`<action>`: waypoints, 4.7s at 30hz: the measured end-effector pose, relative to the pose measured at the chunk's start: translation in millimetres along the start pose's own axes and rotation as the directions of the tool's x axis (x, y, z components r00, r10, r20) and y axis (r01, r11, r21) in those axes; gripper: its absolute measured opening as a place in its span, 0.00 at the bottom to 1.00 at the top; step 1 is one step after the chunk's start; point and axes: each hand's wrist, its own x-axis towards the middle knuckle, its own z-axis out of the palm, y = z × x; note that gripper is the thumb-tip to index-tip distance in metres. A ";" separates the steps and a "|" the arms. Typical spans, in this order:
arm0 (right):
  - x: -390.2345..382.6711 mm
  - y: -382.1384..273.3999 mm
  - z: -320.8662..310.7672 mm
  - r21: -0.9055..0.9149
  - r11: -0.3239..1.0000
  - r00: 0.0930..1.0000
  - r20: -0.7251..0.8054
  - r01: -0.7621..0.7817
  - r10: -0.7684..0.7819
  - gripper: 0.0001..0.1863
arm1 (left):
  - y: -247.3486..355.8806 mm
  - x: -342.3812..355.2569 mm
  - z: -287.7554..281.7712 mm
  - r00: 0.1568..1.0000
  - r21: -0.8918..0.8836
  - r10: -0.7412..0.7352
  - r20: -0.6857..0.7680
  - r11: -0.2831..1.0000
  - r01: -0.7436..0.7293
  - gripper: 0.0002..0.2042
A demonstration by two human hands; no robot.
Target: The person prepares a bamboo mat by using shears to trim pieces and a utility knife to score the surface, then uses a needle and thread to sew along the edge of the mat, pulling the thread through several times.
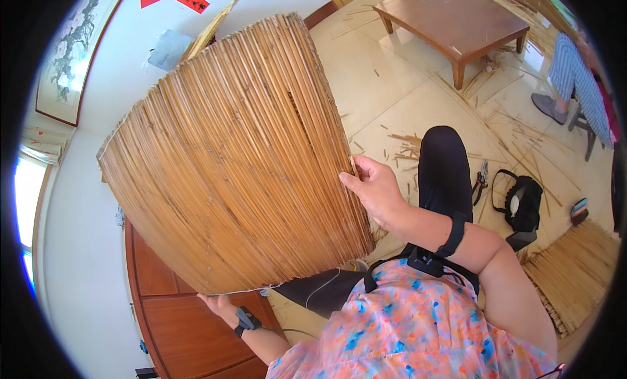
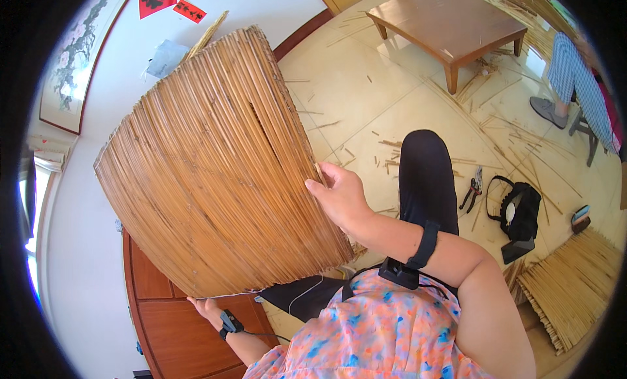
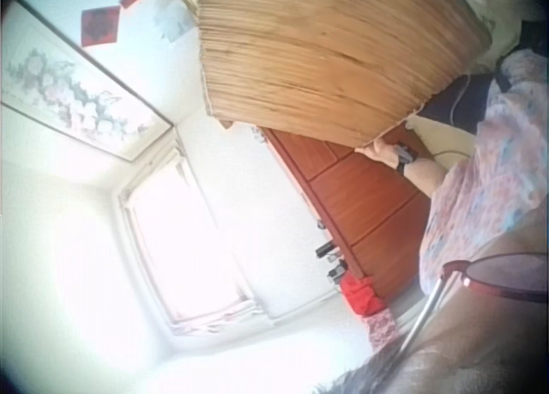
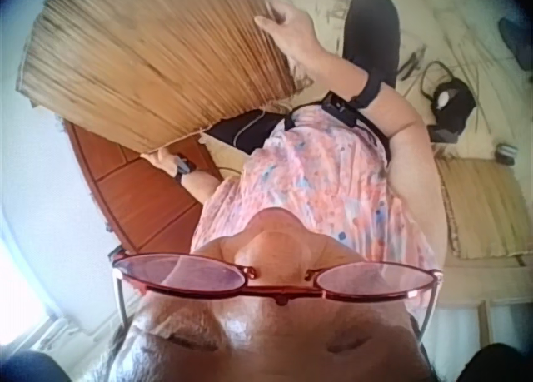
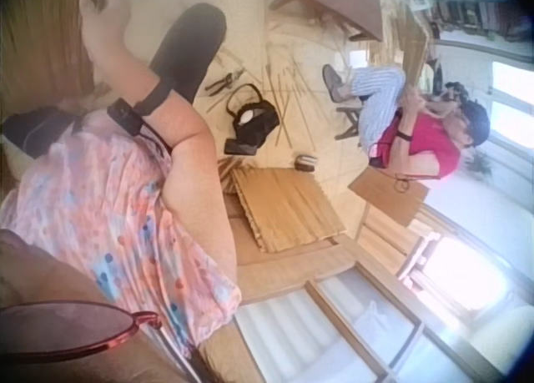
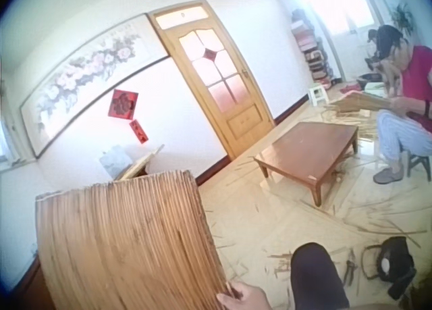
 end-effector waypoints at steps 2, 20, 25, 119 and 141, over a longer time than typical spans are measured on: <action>4.3 -2.2 -6.2 -0.031 0.999 1.000 0.002 0.031 -0.031 0.15 | -7.6 -22.6 34.4 0.999 -0.050 -0.018 -0.049 0.999 0.016 0.27; 16.9 8.5 -11.6 -0.366 0.926 0.990 -0.066 0.090 -0.122 0.35 | -63.6 -126.7 190.2 0.875 0.150 0.405 0.264 0.879 -0.452 0.16; 11.8 1.6 -1.2 -0.526 0.812 0.966 0.173 0.253 -0.190 0.34 | -138.7 -140.9 201.1 0.664 0.185 0.471 0.580 0.718 -0.671 0.07; 111.4 67.1 145.9 -0.497 0.026 0.492 0.864 0.867 0.105 0.13 | 30.1 -188.1 12.1 0.878 0.713 -0.259 0.403 0.690 -0.124 0.08; 154.6 81.7 158.7 -0.449 0.099 0.435 0.890 0.888 0.138 0.14 | 207.6 -258.1 -381.6 0.931 0.906 0.025 -0.365 0.238 0.349 0.09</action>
